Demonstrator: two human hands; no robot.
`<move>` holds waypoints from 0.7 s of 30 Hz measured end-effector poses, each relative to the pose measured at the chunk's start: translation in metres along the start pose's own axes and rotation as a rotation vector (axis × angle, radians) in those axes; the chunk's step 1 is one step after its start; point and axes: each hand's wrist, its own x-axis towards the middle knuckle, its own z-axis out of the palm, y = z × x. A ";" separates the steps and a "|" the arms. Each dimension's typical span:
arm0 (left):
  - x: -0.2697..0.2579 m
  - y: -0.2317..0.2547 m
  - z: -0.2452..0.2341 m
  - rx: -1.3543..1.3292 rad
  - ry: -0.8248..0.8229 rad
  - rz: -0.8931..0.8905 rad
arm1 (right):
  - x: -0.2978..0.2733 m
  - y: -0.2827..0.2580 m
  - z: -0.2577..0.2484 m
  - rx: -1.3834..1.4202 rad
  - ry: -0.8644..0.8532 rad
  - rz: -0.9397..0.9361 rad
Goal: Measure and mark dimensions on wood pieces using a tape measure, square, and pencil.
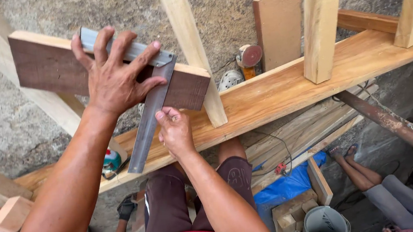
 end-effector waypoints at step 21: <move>0.018 -0.001 -0.009 -0.069 0.141 -0.003 | 0.027 -0.068 -0.013 0.340 -0.193 0.209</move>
